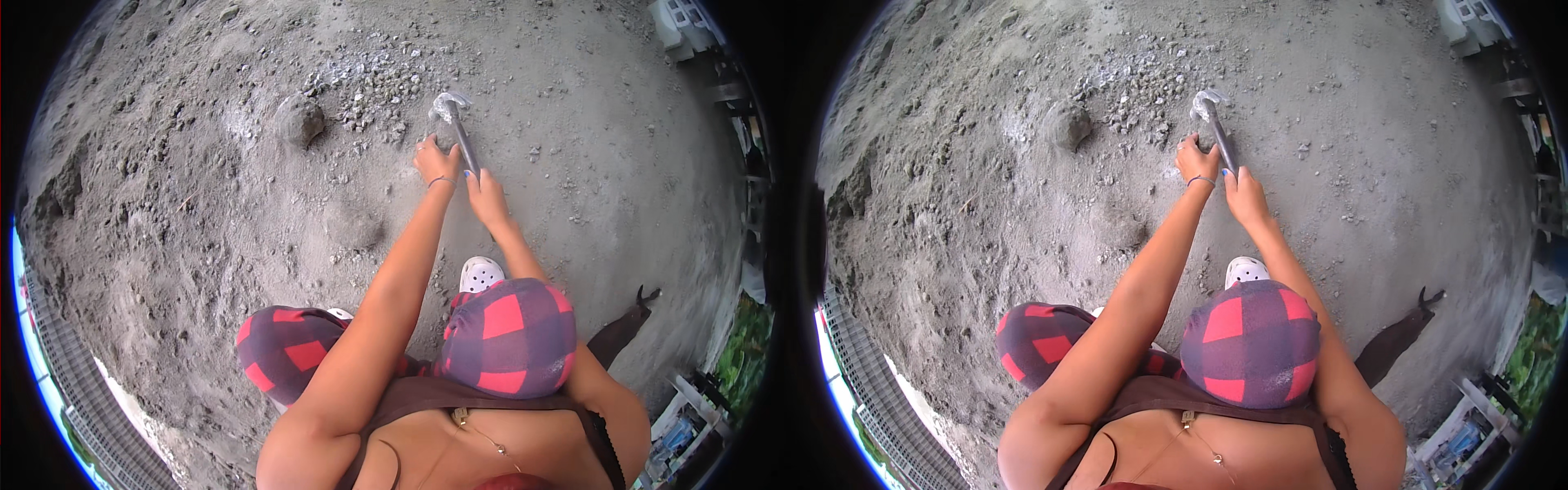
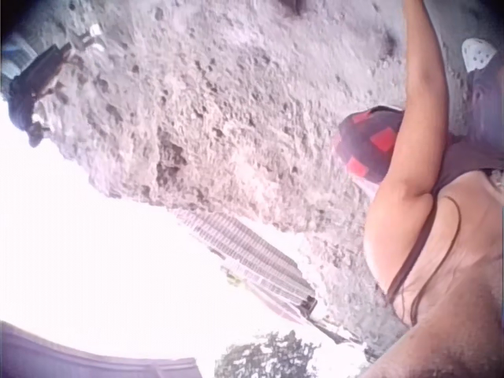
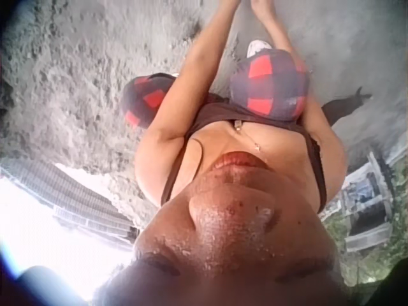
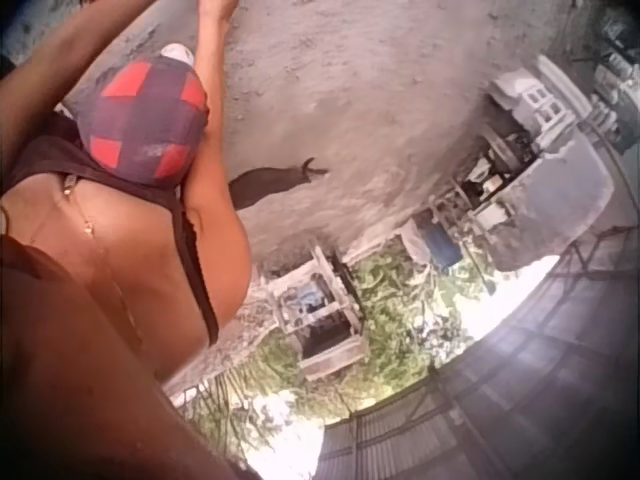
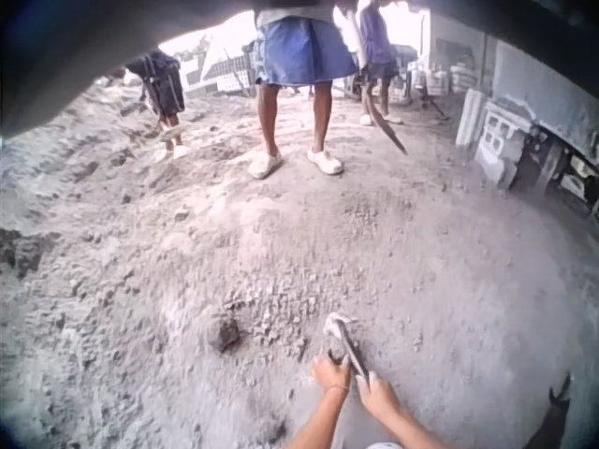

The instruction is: Breaking small rocks or concrete pieces with a hammer at a construction site.

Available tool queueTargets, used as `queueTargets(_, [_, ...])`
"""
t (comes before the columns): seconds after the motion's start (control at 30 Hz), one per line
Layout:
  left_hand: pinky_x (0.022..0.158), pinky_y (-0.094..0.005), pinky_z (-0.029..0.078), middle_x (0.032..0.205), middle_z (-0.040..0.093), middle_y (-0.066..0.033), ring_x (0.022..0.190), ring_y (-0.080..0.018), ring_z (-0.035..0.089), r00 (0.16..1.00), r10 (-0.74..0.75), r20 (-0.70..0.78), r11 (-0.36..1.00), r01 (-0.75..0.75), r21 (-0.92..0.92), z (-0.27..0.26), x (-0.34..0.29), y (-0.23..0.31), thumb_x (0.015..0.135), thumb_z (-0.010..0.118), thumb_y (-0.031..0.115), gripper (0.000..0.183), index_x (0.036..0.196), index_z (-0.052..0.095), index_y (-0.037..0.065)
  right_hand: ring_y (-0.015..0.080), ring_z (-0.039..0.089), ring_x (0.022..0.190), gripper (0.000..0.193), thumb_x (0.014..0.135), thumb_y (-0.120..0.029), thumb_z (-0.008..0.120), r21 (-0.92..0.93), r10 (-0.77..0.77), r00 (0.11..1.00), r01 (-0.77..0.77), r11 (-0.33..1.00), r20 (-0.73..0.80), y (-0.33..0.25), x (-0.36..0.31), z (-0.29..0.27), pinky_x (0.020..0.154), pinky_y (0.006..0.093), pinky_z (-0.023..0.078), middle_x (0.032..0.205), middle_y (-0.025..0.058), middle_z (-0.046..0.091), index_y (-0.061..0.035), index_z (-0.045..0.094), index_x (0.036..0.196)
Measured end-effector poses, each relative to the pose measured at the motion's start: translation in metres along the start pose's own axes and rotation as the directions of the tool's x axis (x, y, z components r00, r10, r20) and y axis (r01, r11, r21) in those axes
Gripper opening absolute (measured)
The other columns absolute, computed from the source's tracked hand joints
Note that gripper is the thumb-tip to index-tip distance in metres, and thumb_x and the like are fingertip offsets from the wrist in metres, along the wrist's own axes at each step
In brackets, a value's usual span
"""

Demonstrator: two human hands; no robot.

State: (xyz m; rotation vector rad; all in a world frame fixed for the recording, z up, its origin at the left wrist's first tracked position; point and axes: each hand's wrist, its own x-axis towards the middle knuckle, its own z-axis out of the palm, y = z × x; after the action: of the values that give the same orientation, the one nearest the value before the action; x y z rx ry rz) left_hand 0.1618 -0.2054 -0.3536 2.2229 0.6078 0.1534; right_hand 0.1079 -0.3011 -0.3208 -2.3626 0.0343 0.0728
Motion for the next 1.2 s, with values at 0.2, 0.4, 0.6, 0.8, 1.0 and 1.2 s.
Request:
queueTargets(0.2, [0.08,-0.0378,0.035,0.092,0.053,-0.017,0.089,-0.03,0.049,0.997,0.027,-0.074,0.999,-0.026,0.024,-0.01,0.001,-0.012,0.057,0.069,0.03,0.053,0.098,0.053,0.0,0.0314,0.052,0.049,0.018,0.082,-0.016,0.046,0.313,-0.178,0.932,0.28,0.907,-0.317,-0.114,0.019,-0.084,0.043,0.0344,0.038,0.056,0.0162,0.051,0.0003,0.043,0.077])
queueTargets(0.4, [0.08,-0.0379,0.035,0.091,0.054,-0.017,0.088,-0.0296,0.05,0.999,0.034,-0.035,0.999,-0.035,-0.03,0.008,0.002,0.012,0.057,0.069,0.03,0.053,0.097,0.053,0.0,0.037,0.053,0.054,0.02,0.082,-0.019,0.045,-0.038,-0.095,0.974,0.09,0.995,-0.206,-0.015,0.005,-0.03,0.045,0.0383,0.039,0.057,0.0184,0.052,0.0005,0.043,0.078])
queueTargets(0.6, [0.079,-0.0381,0.035,0.089,0.054,-0.0173,0.088,-0.0304,0.049,0.999,0.029,-0.043,0.999,-0.029,0.016,-0.008,-0.001,-0.003,0.058,0.068,0.031,0.052,0.096,0.052,-0.001,0.0405,0.052,0.059,0.025,0.083,-0.023,0.044,0.044,-0.029,0.999,0.03,0.999,-0.021,-0.04,-0.005,-0.032,0.048,0.0417,0.038,0.061,0.0232,0.052,0.0018,0.043,0.077])
queueTargets(0.8, [0.081,-0.0388,0.035,0.096,0.051,-0.0156,0.093,-0.0297,0.048,0.998,-0.036,0.046,0.999,0.036,0.017,-0.006,-0.014,-0.008,0.061,0.067,0.036,0.055,0.102,0.05,0.004,0.0218,0.044,0.043,0.015,0.083,-0.012,0.042,0.246,-0.159,0.92,0.257,0.934,-0.358,-0.096,0.008,-0.079,0.042,0.0338,0.033,0.052,0.0126,0.044,0.0023,0.043,0.086])
queueTargets(1.0, [0.079,-0.0386,0.036,0.097,0.051,-0.0138,0.093,-0.0288,0.048,0.996,0.027,0.089,0.999,-0.031,0.043,-0.011,-0.014,0.001,0.06,0.068,0.034,0.053,0.1,0.05,0.005,0.0433,0.05,0.069,0.021,0.082,-0.02,0.043,-0.104,0.021,0.998,-0.026,0.994,-0.052,0.007,-0.021,-0.015,0.056,0.0472,0.039,0.071,0.0264,0.053,0.0008,0.042,0.082])
queueTargets(1.2, [0.08,-0.0377,0.033,0.092,0.053,-0.0131,0.088,-0.0276,0.049,0.995,0.095,-0.037,0.995,-0.094,0.044,-0.01,0.011,-0.008,0.059,0.068,0.032,0.051,0.098,0.053,0.003,0.0404,0.052,0.065,0.024,0.081,-0.021,0.047,0.194,0.043,0.996,-0.027,0.981,-0.081,-0.057,0.013,-0.05,0.052,0.0412,0.04,0.066,0.0243,0.053,0.0024,0.045,0.077])
